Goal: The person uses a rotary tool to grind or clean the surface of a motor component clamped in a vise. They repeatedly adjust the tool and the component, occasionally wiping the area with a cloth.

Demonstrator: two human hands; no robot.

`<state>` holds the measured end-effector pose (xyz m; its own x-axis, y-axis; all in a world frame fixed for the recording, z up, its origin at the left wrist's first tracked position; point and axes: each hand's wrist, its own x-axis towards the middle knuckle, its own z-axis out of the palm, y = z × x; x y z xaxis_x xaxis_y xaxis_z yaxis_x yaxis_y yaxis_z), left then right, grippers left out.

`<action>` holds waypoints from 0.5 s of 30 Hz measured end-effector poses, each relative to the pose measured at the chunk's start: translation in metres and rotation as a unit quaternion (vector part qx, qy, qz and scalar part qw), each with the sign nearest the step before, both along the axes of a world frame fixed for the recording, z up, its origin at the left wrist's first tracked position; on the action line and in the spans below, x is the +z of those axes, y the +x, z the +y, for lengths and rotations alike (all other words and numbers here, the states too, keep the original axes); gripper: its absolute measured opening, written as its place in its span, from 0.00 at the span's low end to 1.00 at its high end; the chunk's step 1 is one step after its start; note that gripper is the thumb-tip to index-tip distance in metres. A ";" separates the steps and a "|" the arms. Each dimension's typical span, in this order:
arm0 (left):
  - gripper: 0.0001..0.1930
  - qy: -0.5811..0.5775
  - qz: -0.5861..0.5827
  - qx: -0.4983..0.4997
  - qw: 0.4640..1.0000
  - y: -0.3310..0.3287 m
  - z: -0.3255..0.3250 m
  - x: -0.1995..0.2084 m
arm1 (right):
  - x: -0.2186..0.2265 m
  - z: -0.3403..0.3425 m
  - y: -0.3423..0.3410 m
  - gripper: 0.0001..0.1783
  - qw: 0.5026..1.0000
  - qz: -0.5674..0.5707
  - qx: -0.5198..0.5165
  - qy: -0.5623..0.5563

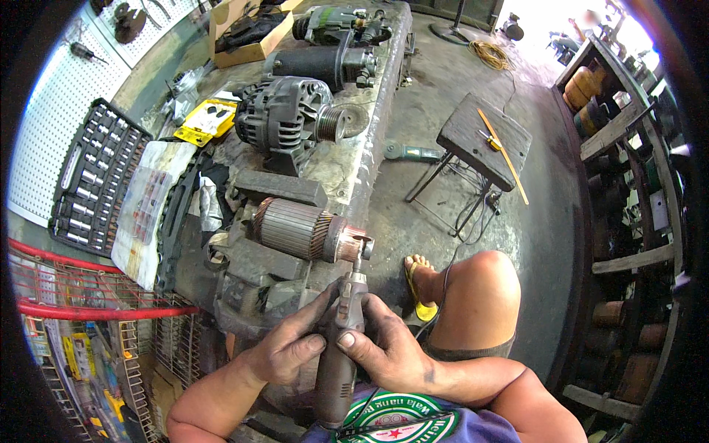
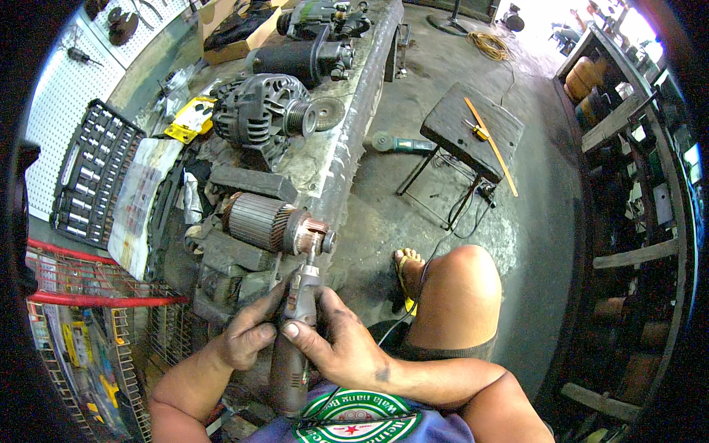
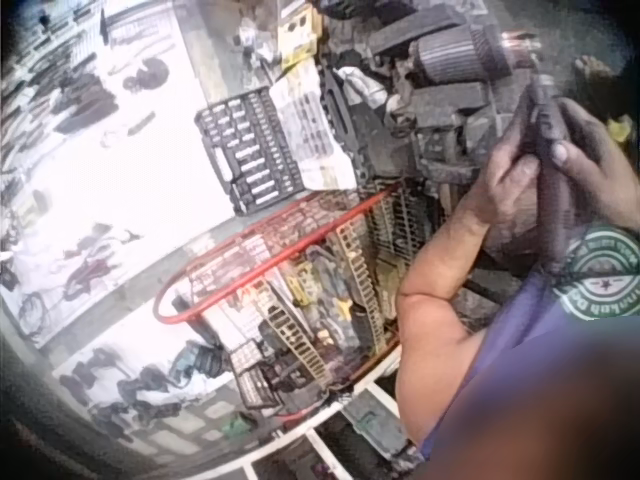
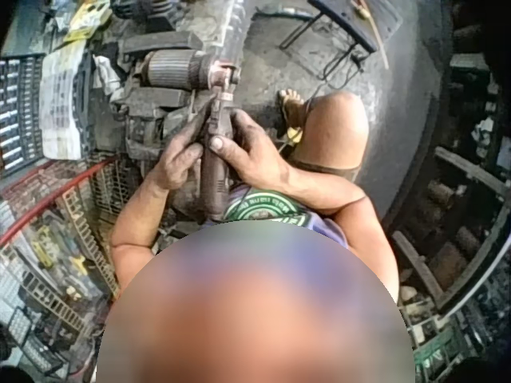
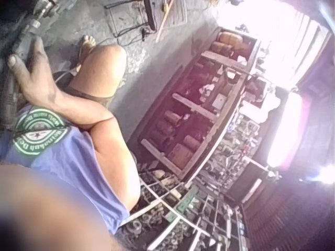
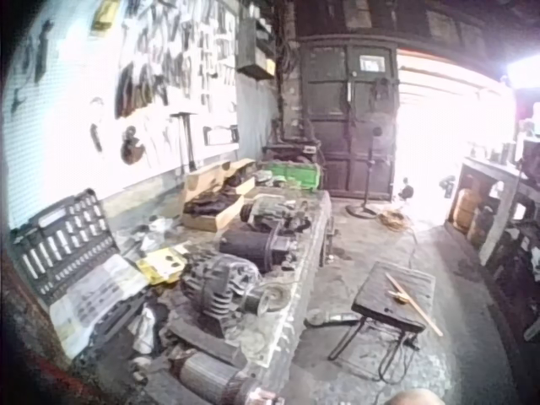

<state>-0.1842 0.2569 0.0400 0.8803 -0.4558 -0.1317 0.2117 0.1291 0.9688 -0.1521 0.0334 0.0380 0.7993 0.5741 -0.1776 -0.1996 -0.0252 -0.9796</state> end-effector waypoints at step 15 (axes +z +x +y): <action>0.49 0.032 -0.006 0.031 0.999 -0.005 0.001 0.000 | 0.018 0.004 -0.004 0.35 0.998 0.041 0.014 -0.047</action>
